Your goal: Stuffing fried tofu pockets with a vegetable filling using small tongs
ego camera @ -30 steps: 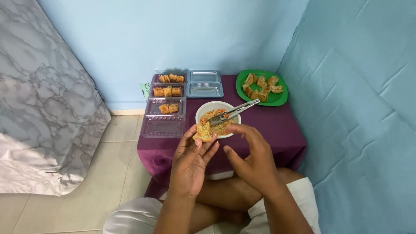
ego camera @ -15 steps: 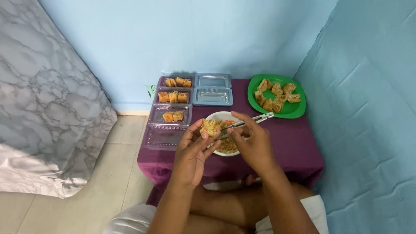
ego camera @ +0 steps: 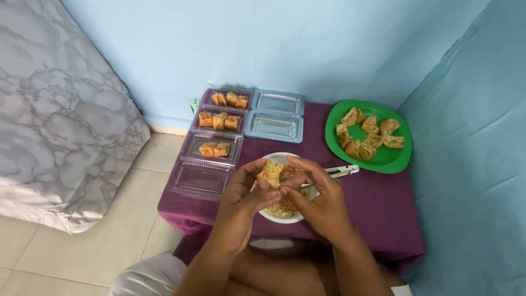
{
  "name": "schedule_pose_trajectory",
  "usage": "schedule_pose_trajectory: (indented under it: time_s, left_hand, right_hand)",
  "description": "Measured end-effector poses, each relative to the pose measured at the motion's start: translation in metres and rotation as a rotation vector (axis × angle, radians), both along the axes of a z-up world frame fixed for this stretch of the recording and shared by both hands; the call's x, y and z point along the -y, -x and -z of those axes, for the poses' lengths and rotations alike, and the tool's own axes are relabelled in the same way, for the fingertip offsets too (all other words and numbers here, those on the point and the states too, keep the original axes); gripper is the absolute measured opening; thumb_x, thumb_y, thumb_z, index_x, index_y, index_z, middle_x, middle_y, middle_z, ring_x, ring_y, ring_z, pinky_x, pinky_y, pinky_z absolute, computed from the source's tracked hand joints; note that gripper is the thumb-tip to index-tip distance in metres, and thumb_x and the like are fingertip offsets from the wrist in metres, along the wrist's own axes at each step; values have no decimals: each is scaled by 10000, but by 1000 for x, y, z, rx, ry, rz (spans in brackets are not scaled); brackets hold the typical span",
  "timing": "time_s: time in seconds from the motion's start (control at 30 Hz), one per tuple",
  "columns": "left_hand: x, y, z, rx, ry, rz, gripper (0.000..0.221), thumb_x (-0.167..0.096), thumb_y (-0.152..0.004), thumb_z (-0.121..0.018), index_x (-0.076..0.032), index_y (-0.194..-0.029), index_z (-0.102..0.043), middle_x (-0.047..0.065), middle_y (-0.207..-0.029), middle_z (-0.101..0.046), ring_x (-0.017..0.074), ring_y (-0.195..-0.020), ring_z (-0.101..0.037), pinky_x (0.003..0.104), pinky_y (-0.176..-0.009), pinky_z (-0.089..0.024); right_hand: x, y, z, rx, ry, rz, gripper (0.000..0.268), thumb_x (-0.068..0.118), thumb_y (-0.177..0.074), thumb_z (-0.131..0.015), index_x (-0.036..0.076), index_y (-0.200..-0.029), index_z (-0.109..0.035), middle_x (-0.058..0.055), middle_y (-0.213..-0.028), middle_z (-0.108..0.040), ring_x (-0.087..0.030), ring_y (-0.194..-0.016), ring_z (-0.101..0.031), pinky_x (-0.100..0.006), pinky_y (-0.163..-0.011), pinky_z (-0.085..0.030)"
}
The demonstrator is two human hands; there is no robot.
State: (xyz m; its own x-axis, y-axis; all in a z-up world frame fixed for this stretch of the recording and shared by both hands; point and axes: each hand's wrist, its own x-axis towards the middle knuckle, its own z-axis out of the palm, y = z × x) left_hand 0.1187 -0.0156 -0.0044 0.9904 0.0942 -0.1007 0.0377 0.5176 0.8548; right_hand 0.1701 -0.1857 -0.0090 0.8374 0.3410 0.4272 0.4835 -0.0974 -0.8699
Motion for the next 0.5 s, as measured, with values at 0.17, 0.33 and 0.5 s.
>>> schedule_pose_trajectory:
  time_s: [0.17,0.33,0.5]
  left_hand:
    - [1,-6,10,58,-160,3,611,-239,-954,-594,57,-1452,-399,224,-1355,-553,277,-1098,-720,381,-983,-610]
    - [4,-5,5,-33,-170,-38,615,-152,-900,-627,36,-1453,-434,217,-1345,-572,233,-1115,-663,345,-941,-586]
    - [7,-2,12,18,-124,-65,557,50,-858,-647,-3,-1388,-482,230,-1289,-641,256,-1110,-648,391,-916,-593]
  right_hand:
    - [10,-6,13,148,82,132,589,-34,-789,-763,35,-1352,-601,-63,-896,-790,-126,-748,-725,-250,-675,-580]
    - [14,-4,3,188,211,201,479,6,-763,-749,60,-1238,-716,-7,-774,-739,-151,-701,-648,-294,-700,-526]
    - [21,0,-1,304,195,129,390,9,-788,-716,25,-1178,-709,-125,-1135,-744,-228,-943,-670,-362,-817,-558]
